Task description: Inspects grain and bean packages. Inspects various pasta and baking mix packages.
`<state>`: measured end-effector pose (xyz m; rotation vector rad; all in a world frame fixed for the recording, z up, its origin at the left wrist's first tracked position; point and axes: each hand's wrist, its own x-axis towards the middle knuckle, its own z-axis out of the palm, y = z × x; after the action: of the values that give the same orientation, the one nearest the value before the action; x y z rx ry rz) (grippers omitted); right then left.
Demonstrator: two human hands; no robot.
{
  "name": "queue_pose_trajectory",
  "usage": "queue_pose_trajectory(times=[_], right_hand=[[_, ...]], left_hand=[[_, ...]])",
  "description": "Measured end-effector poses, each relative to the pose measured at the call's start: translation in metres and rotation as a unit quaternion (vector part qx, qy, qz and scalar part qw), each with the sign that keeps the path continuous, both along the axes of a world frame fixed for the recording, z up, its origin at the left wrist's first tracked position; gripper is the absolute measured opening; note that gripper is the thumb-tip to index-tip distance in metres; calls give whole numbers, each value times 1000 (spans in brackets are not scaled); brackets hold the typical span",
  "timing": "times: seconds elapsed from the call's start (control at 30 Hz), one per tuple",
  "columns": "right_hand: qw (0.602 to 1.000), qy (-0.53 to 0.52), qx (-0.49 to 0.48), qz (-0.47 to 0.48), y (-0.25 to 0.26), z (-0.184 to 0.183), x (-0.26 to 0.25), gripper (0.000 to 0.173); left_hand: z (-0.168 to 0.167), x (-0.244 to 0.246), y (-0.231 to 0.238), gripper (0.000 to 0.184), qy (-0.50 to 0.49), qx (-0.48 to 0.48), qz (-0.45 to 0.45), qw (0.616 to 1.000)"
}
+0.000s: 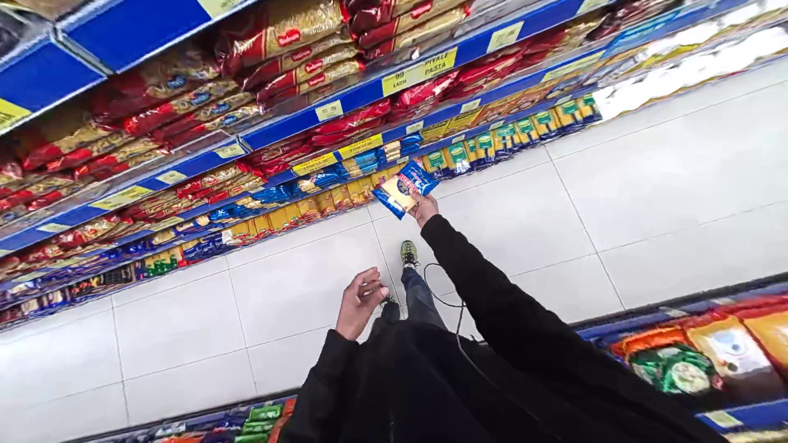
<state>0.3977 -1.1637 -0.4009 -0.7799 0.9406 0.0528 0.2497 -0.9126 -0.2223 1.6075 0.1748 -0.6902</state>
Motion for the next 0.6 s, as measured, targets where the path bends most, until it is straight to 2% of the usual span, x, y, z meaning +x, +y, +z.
queue_pose_trajectory(times=[0.17, 0.27, 0.43, 0.6], right_hand=[[999, 9, -29, -36, -19, -60, 85, 46], [998, -5, -39, -40, -28, -86, 108, 52], [996, -58, 3, -72, -35, -109, 129, 48], [992, -84, 32, -84, -31, -111, 143, 44]], left_hand=[[-27, 10, -16, 50, 11, 2, 11, 1000], [-38, 12, -28, 49, 24, 4, 21, 999], [-54, 22, -45, 45, 50, -5, 26, 998], [-73, 27, -62, 44, 80, -23, 47, 995]])
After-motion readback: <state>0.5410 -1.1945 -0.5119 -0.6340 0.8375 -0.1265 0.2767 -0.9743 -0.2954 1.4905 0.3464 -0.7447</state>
